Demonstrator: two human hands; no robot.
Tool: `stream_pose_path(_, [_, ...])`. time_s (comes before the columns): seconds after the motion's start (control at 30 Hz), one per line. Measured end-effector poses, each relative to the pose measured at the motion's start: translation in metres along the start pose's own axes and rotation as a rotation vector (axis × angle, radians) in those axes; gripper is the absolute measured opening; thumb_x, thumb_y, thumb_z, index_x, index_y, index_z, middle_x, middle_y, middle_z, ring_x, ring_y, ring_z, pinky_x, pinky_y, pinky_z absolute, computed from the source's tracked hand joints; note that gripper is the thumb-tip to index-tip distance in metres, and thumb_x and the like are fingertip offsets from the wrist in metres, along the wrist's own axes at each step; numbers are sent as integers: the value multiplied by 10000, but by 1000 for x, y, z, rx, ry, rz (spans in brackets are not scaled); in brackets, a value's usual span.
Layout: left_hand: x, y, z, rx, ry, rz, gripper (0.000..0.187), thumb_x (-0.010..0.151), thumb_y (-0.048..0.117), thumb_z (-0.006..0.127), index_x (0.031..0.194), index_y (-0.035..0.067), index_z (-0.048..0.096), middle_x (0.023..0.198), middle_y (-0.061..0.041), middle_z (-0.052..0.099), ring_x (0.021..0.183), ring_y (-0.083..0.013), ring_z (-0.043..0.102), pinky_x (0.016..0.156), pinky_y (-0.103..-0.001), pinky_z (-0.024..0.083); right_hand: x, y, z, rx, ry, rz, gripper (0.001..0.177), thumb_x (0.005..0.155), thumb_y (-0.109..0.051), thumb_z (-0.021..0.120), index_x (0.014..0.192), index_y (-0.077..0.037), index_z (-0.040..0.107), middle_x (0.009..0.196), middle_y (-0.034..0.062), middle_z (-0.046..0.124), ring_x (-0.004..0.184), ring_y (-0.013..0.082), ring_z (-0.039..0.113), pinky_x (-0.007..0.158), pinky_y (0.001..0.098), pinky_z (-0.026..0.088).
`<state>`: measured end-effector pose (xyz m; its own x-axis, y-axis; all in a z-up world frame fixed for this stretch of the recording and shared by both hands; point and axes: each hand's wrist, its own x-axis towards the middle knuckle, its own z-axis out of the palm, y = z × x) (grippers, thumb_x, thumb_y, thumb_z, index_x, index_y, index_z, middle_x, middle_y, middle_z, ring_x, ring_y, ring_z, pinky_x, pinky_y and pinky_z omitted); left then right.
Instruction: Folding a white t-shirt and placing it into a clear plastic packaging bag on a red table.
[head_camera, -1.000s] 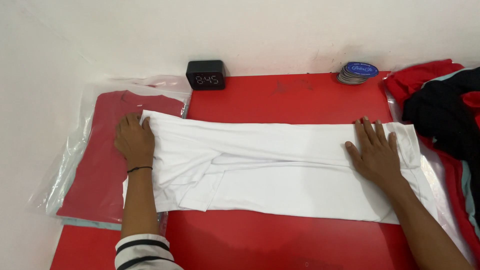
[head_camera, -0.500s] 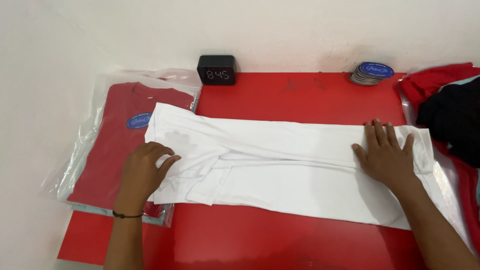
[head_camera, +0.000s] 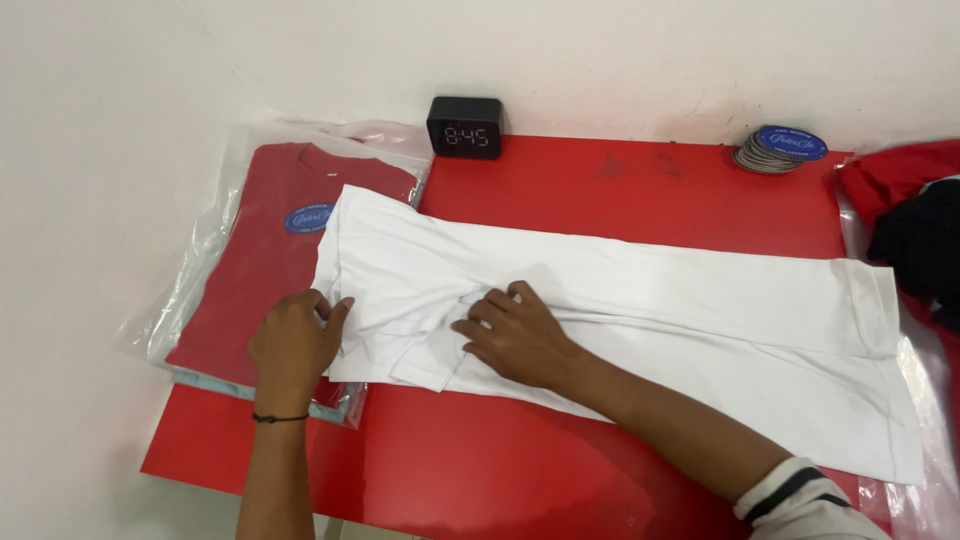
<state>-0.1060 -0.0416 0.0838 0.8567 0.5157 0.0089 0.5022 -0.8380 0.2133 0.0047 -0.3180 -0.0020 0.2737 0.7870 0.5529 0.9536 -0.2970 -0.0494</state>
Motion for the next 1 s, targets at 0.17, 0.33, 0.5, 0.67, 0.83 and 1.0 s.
stream_pose_path(0.17, [-10, 10, 3, 34, 165, 109, 387, 921, 424, 787, 895, 46, 708, 847, -161, 659, 855, -330, 721, 634, -423, 606, 28, -20, 32, -14, -128, 27, 225, 955, -277, 723, 1145, -159, 693, 1008, 47, 612, 991, 253, 599, 865, 455, 422])
stream_pose_path(0.33, [-6, -9, 30, 98, 133, 110, 402, 905, 471, 775, 832, 80, 713, 802, -117, 632, 843, -291, 704, 633, -385, 594, 35, -14, 45, -3, -125, 78, 203, 957, -268, 716, 1126, -161, 683, 973, 41, 599, 948, 257, 599, 800, 437, 414])
stream_pose_path(0.5, [-5, -7, 27, -13, 81, 101, 301, 958, 363, 733, 841, 85, 744, 774, -119, 628, 815, -291, 700, 619, -392, 585, 36, -14, 51, 35, -80, 92, 108, 929, -209, 732, 1009, -161, 677, 963, 40, 606, 918, 252, 616, 762, 414, 432])
stream_pose_path(0.67, [-4, -6, 18, -361, 276, 57, 208, 1016, 166, 735, 898, -4, 720, 755, -197, 699, 758, -341, 715, 599, -425, 578, 33, -25, 22, 248, 27, 64, 68, 950, -172, 679, 961, -142, 619, 973, 67, 635, 891, 273, 657, 666, 388, 483])
stream_pose_path(0.83, [-10, -9, 16, -496, 284, -32, 234, 1085, 183, 674, 966, -17, 658, 651, -181, 670, 588, -277, 651, 510, -385, 503, 26, -32, 5, 299, 94, 0, 39, 990, -111, 625, 956, -130, 623, 888, 73, 663, 814, 258, 668, 601, 358, 504])
stream_pose_path(1.0, [-17, 0, -1, -294, 70, -149, 247, 1028, 266, 687, 1041, 20, 686, 662, -147, 701, 621, -307, 696, 521, -413, 531, 14, -35, 4, 344, 92, -73, 88, 1014, -92, 583, 986, -109, 665, 914, 85, 679, 833, 263, 662, 585, 351, 502])
